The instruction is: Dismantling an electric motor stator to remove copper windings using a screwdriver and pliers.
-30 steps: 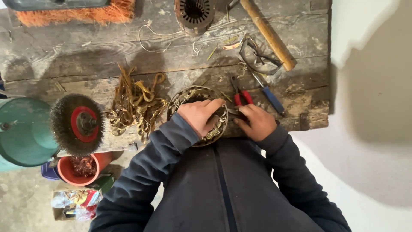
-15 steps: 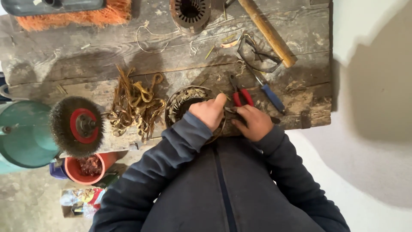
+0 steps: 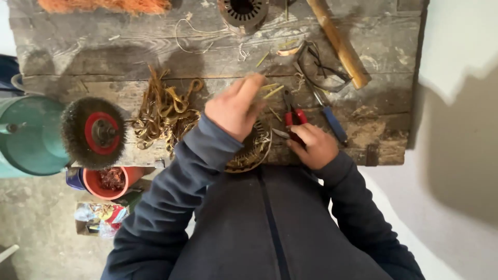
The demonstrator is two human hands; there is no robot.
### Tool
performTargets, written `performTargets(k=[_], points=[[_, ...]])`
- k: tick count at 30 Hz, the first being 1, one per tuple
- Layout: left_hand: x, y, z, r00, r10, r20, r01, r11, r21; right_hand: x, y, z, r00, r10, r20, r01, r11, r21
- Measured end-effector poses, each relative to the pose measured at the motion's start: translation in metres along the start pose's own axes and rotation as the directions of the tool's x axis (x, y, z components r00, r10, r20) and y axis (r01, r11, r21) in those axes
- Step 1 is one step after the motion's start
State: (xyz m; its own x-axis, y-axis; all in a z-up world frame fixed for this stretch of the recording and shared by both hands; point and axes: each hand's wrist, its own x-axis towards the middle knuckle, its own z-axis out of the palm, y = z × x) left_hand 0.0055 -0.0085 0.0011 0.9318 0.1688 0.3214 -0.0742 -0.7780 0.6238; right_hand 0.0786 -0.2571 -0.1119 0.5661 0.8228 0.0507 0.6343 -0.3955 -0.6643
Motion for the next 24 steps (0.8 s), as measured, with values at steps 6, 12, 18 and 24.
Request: performTargets(k=[6,12,18,24], points=[[-0.059,-0.014,0.011,0.945,-0.137,0.299,0.102,0.986,0.129,-0.004,0.011,-0.003,1.0,0.009,-0.002,-0.008,0.997,0.075],[-0.084,-0.017,0.043,0.943,-0.174,0.285,0.126,0.976,0.177,0.006,0.019,-0.005,0.995,-0.073,0.067,0.065,0.991,0.115],[-0.077,0.01,0.036,0.983,-0.009,0.182,-0.048,0.951,0.304,0.007,0.031,-0.008,0.986,-0.144,0.089,0.133,0.984,0.12],[-0.026,0.06,-0.005,0.99,0.06,-0.126,-0.035,0.98,0.195,0.004,0.037,-0.022,0.987,-0.04,0.156,0.019,0.991,0.13]])
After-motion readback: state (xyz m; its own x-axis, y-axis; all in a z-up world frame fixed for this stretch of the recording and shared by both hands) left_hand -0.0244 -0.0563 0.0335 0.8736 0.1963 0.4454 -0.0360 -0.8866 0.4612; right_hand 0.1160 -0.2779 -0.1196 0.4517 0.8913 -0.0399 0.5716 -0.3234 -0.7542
